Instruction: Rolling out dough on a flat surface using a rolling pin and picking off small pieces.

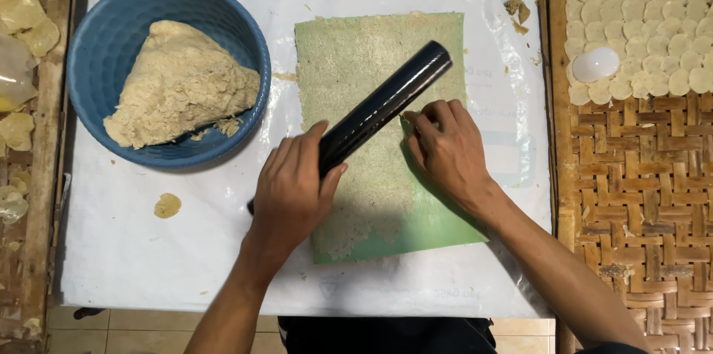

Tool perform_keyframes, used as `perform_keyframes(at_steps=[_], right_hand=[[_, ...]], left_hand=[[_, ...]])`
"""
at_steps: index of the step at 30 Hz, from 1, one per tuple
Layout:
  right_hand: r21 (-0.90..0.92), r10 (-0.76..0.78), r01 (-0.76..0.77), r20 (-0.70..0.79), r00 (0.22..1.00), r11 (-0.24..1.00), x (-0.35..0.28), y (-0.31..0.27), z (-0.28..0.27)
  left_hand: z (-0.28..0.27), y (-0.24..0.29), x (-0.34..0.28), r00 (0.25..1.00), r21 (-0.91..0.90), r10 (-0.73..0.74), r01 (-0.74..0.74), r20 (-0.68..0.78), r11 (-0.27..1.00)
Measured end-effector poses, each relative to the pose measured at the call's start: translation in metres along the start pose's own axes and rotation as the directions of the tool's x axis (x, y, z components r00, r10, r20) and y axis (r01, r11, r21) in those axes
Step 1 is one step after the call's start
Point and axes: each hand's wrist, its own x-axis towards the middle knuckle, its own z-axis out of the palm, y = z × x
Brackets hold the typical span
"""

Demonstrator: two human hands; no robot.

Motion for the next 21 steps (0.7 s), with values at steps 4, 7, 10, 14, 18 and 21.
perform_keyframes(at_steps=[4, 7, 10, 14, 18, 21], right_hand=[[0.070, -0.016, 0.025, -0.117, 0.993, 0.997, -0.007, 0.004, -0.003], [0.144, -0.010, 0.048, -0.253, 0.967, 0.988, -0.009, 0.017, -0.003], [0.172, 0.022, 0.034, -0.314, 0.949, 0.984, 0.003, 0.029, -0.005], [0.259, 0.053, -0.003, -0.188, 0.981, 0.966, 0.038, 0.024, -0.016], [0.133, 0.085, -0.115, 0.211, 0.974, 0.984, 0.056, 0.043, 0.014], [0.053, 0.067, -0.082, 0.241, 0.968, 0.995, 0.068, 0.046, 0.020]], left_hand=[[0.015, -0.010, 0.025, 0.988, 0.096, 0.150, -0.151, 0.018, 0.984], [0.020, -0.011, 0.035, 0.978, 0.093, 0.185, -0.194, 0.092, 0.977], [0.029, -0.011, 0.037, 0.968, 0.104, 0.213, -0.228, 0.134, 0.968], [0.041, -0.019, 0.037, 0.961, 0.172, 0.208, -0.239, 0.181, 0.956], [0.040, -0.022, 0.056, 0.935, 0.275, 0.046, -0.150, 0.352, 0.950], [0.045, -0.031, 0.067, 0.955, 0.298, 0.042, -0.134, 0.295, 0.945]])
